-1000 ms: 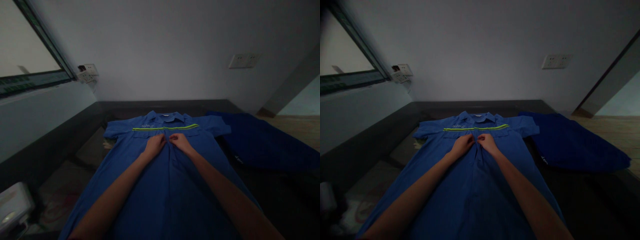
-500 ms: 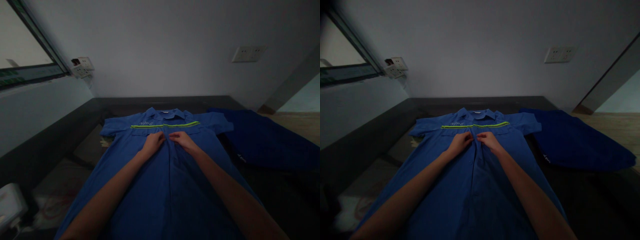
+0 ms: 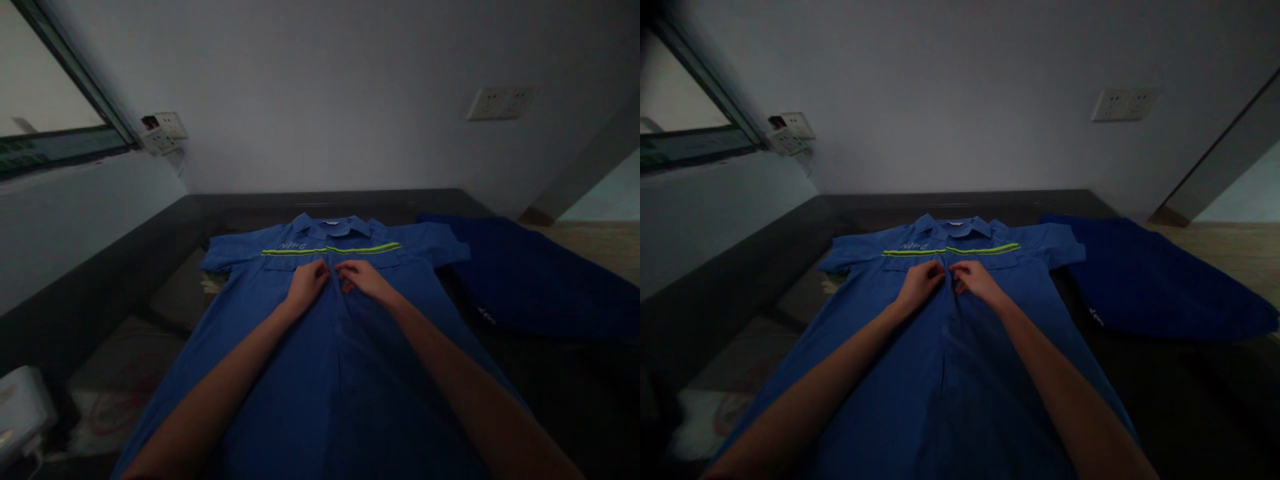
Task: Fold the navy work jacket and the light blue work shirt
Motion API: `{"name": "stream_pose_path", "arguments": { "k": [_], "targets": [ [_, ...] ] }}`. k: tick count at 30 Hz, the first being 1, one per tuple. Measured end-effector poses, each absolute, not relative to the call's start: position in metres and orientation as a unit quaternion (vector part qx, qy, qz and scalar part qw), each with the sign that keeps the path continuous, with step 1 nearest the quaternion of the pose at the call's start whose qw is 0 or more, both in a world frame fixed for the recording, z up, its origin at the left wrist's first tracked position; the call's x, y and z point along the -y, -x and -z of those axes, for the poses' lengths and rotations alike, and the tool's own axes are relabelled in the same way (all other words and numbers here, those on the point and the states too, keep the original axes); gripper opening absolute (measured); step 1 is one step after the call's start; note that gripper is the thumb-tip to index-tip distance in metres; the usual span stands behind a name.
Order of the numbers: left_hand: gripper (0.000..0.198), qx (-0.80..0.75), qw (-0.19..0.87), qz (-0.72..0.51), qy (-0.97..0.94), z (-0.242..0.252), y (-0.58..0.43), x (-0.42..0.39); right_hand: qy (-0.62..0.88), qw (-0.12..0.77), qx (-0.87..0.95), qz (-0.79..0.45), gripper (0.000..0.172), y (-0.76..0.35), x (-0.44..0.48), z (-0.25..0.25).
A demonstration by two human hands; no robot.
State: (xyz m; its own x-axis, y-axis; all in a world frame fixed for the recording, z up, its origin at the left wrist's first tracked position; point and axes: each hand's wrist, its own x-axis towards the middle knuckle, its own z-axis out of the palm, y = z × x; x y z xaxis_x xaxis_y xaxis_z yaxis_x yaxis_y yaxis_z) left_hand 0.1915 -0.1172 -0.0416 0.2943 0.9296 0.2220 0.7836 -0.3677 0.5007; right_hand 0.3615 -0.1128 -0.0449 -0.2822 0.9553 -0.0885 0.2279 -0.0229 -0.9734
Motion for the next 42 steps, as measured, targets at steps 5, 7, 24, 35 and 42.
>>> {"name": "stream_pose_path", "arguments": {
  "k": [5, 7, 24, 35, 42],
  "targets": [
    [0.008, -0.520, 0.193, -0.262, -0.790, 0.042, -0.190, 0.114, 0.512, 0.334, 0.764, -0.206, 0.019, -0.359, 0.113, 0.050],
    [0.008, -0.512, 0.203, -0.267, -0.791, 0.043, -0.189, 0.114, 0.515, 0.314, 0.783, -0.153, 0.017, -0.357, 0.115, 0.053],
    [0.021, -0.546, 0.256, -0.269, -0.751, 0.041, -0.192, 0.114, 0.499, 0.253, 0.819, -0.123, 0.011, -0.353, 0.116, 0.051],
    [0.031, -0.530, 0.313, -0.318, -0.721, 0.050, -0.191, 0.114, 0.482, 0.357, 0.768, -0.225, 0.010, -0.357, 0.112, 0.061],
    [0.033, -0.541, 0.257, -0.282, -0.749, 0.041, -0.195, 0.121, 0.466, 0.424, 0.682, -0.372, 0.013, -0.361, 0.103, 0.066]
  ]
}}
